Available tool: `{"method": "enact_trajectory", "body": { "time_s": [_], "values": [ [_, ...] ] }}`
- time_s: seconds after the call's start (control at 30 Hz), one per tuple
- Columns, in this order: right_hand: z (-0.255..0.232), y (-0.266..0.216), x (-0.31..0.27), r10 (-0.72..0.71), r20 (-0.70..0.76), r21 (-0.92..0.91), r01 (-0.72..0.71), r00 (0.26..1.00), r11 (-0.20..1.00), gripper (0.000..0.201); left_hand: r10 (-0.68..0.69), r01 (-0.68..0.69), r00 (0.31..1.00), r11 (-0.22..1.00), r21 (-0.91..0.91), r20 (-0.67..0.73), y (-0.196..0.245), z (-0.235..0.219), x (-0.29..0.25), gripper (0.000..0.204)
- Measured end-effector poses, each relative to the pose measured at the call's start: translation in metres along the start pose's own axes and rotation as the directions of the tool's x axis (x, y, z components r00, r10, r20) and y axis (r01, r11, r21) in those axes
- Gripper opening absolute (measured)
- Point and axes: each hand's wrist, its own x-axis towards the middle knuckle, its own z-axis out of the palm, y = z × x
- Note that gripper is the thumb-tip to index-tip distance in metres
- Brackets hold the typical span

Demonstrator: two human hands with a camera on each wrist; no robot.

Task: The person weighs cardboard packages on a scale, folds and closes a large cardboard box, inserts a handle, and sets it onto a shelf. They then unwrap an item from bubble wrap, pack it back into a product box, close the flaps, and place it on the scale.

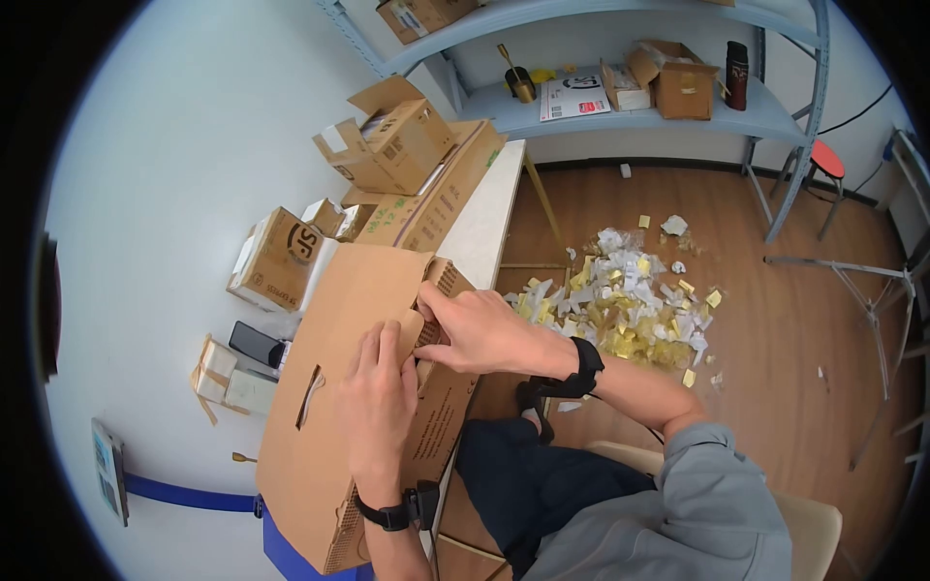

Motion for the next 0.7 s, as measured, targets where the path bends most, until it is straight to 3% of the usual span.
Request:
{"method": "enact_trajectory", "body": {
  "time_s": [0.07, 0.13, 0.23, 0.33, 0.43, 0.5, 0.63, 0.7],
  "values": [
    [-0.008, -0.005, 0.006, 0.015, 0.046, -0.098, -0.010, 0.999, 0.995, 0.046, -0.024, 0.024, 0.998, 1.000, 0.007, 0.053, 0.001, -0.002, 0.001, 0.031],
    [-0.013, -0.009, 0.009, 0.030, 0.076, -0.203, -0.014, 0.997, 0.979, 0.046, 0.066, -0.070, 0.996, 0.996, 0.062, 0.053, -0.003, 0.002, 0.003, 0.030],
    [-0.012, -0.009, 0.001, 0.026, 0.022, -0.174, -0.021, 0.999, 0.985, 0.046, 0.099, -0.097, 0.994, 0.994, 0.048, -0.054, -0.007, 0.007, -0.003, 0.028],
    [-0.004, 0.002, -0.007, 0.031, 0.032, -0.018, -0.031, 0.999, 0.999, 0.047, 0.096, -0.093, 0.992, 0.995, 0.045, -0.080, -0.006, 0.011, -0.005, 0.025],
    [0.003, 0.013, -0.011, -0.024, -0.050, 0.038, 0.026, 0.998, 0.999, 0.047, 0.091, -0.085, 0.992, 0.995, 0.058, -0.093, -0.010, 0.019, -0.008, 0.021],
    [0.005, 0.020, -0.013, -0.165, -0.154, -0.020, 0.164, 0.974, 0.986, 0.045, 0.106, -0.099, 0.990, 0.992, 0.074, -0.098, -0.011, 0.021, -0.008, 0.021],
    [0.010, 0.034, -0.004, -0.269, -0.207, -0.035, 0.268, 0.940, 0.963, 0.041, 0.096, -0.087, 0.988, 0.993, 0.073, -0.123, -0.010, 0.025, -0.009, 0.021],
    [0.013, 0.038, -0.001, -0.225, -0.214, 0.164, 0.263, 0.950, 0.951, 0.040, 0.082, -0.075, 0.993, 0.994, 0.081, -0.084, -0.009, 0.023, -0.007, 0.021]
  ]
}}
